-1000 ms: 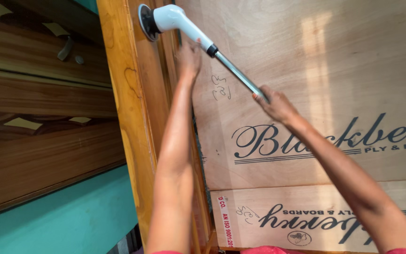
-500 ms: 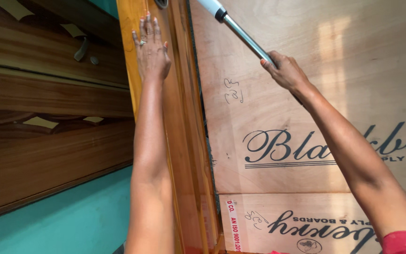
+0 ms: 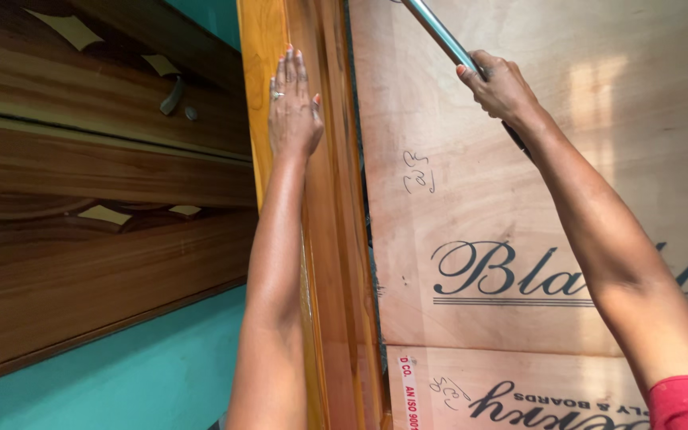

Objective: The person uses a handheld electric sander with a long extension pole to sand the surface of a wooden wardrobe. They move the sander along the top edge and then down the vertical side of the furniture piece.

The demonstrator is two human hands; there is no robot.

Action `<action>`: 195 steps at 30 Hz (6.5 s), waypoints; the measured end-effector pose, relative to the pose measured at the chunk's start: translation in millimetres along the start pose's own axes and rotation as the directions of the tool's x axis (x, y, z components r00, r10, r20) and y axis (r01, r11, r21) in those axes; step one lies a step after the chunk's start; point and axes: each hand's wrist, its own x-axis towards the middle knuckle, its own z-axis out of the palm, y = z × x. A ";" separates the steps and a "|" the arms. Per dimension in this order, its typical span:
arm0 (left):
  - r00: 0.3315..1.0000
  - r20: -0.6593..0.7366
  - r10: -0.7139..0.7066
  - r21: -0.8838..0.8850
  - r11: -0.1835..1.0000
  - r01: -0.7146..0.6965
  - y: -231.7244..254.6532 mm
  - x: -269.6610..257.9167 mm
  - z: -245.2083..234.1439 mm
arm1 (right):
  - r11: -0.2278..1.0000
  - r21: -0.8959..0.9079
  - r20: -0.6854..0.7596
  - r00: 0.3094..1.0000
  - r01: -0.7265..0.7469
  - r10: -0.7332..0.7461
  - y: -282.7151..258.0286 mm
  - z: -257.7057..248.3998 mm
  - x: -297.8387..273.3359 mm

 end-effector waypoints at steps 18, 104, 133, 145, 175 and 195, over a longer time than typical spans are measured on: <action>0.997 0.071 -0.042 0.003 0.999 0.042 10.4 -0.5 -22.8 | 0.992 -0.112 -0.033 0.998 0.056 -0.060 -15.6 -23.7 86.0; 0.998 0.034 -0.047 -0.027 0.999 0.048 1.8 1.1 -9.0 | 0.979 -0.045 0.157 0.966 -0.199 0.204 50.1 12.6 -30.9; 0.985 -0.173 -0.001 -0.099 0.995 -0.016 -2.8 -0.6 6.6 | 0.960 0.111 0.175 0.956 -0.258 0.236 60.3 45.2 -164.7; 0.981 -0.039 -0.188 -0.139 0.973 0.181 -8.3 -25.5 19.8 | 0.950 0.093 0.203 0.940 -0.297 0.274 78.5 63.1 -234.1; 0.992 -0.038 -0.117 -0.288 0.952 0.101 36.3 -201.3 -22.7 | 0.924 0.229 0.296 0.926 -0.305 0.233 57.4 48.2 -382.5; 0.994 -0.095 -0.054 -0.307 0.952 0.023 50.2 -359.0 -44.1 | 0.931 0.194 0.293 0.924 -0.311 0.247 61.5 54.4 -460.6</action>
